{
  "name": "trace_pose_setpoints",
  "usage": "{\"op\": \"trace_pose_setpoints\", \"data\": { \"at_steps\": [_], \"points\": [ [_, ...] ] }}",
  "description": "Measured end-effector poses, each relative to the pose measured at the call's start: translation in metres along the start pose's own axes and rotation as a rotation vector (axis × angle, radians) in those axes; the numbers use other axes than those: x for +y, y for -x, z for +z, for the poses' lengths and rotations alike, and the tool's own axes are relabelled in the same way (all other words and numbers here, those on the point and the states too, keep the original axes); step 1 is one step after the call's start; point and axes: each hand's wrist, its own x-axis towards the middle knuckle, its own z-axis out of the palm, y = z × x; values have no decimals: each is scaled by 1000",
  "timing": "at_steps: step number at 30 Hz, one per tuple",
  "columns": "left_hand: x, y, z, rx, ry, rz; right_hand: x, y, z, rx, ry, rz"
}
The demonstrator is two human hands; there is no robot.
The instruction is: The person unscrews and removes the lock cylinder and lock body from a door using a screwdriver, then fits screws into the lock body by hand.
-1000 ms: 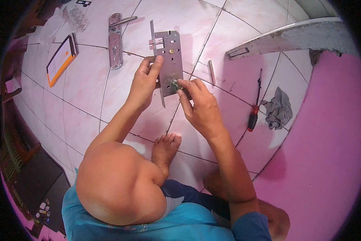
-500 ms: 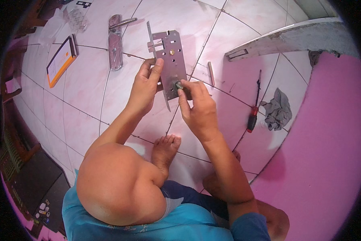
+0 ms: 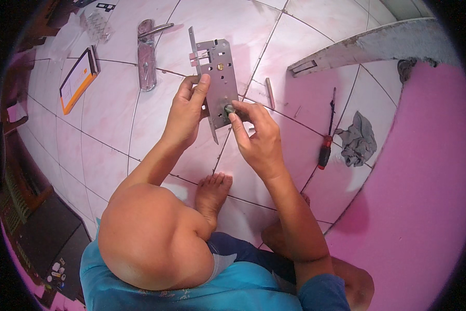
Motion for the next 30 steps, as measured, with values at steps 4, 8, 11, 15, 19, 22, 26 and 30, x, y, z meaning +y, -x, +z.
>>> {"op": "trace_pose_setpoints", "data": {
  "at_steps": [4,8,11,15,19,22,26,30],
  "points": [
    [-3,-1,-1,-2,10,-34,7,1,0,-10,-85,49],
    [-3,-2,-2,-9,-25,-26,10,1,-3,-60,-132,93],
    [-4,-2,-1,-11,-33,-19,11,0,-4,-87,-173,135],
    [-3,0,-1,-1,-47,-15,10,0,-4,-116,-226,185],
    [-1,1,0,14,-41,-19,9,1,-4,-118,-278,202],
    [-2,1,0,24,-46,-7,9,1,-4,-124,-263,164],
    [0,1,-1,25,-36,-5,15,4,-1,-97,-253,151],
    [0,2,3,47,7,17,15,4,1,-82,-222,143]
  ]
}}
